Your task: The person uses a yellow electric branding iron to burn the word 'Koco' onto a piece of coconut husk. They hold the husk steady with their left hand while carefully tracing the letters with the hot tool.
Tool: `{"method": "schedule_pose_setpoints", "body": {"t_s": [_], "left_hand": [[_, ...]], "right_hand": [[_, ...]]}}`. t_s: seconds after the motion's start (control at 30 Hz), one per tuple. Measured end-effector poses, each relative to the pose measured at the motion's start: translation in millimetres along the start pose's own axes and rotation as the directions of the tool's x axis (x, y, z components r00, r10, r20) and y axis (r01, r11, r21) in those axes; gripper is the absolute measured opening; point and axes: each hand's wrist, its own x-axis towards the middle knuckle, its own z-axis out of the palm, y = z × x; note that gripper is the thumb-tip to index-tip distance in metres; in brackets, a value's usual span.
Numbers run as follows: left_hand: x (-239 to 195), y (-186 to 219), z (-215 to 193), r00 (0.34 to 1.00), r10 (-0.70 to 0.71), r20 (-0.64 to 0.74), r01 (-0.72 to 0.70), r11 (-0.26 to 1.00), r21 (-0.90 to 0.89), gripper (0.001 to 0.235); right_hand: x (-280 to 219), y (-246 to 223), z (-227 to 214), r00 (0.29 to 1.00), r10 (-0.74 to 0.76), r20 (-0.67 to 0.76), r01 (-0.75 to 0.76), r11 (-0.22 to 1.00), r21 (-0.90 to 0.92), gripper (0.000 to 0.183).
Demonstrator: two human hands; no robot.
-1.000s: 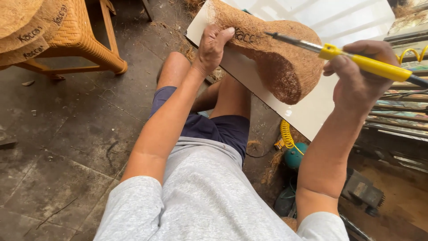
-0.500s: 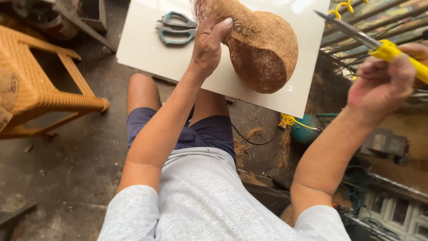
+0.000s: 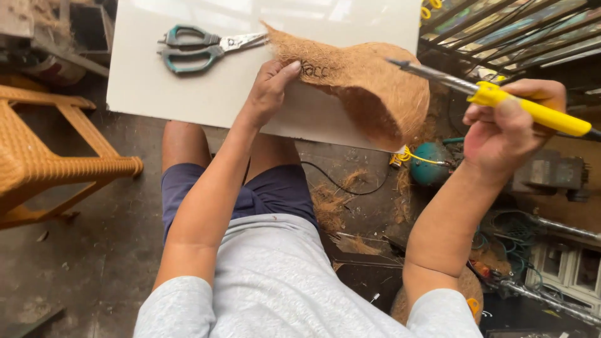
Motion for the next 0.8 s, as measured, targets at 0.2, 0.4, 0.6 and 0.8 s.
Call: {"method": "schedule_pose_setpoints", "body": {"t_s": [0.2, 0.4, 0.6, 0.8], "left_hand": [[-13.0, -4.1, -5.3, 0.992, 0.124, 0.010, -0.123, 0.991, -0.044, 0.015], [-12.9, 4.4, -7.4, 0.994, 0.109, -0.010, -0.109, 0.986, -0.124, 0.011], [-11.4, 0.3, -7.9, 0.994, 0.112, -0.011, -0.113, 0.988, -0.104, 0.009], [-8.6, -3.6, -8.6, 0.987, 0.156, 0.034, -0.150, 0.978, -0.148, 0.012]], "right_hand": [[2.9, 16.8, 30.9, 0.977, -0.050, 0.210, 0.070, 0.994, -0.088, 0.027], [10.0, 19.8, 49.5, 0.944, -0.070, 0.323, 0.116, 0.986, -0.124, 0.019], [10.8, 29.5, 56.5, 0.941, -0.101, 0.322, 0.153, 0.979, -0.139, 0.027], [18.7, 24.7, 47.1, 0.895, -0.163, 0.416, 0.274, 0.936, -0.222, 0.023]]}}
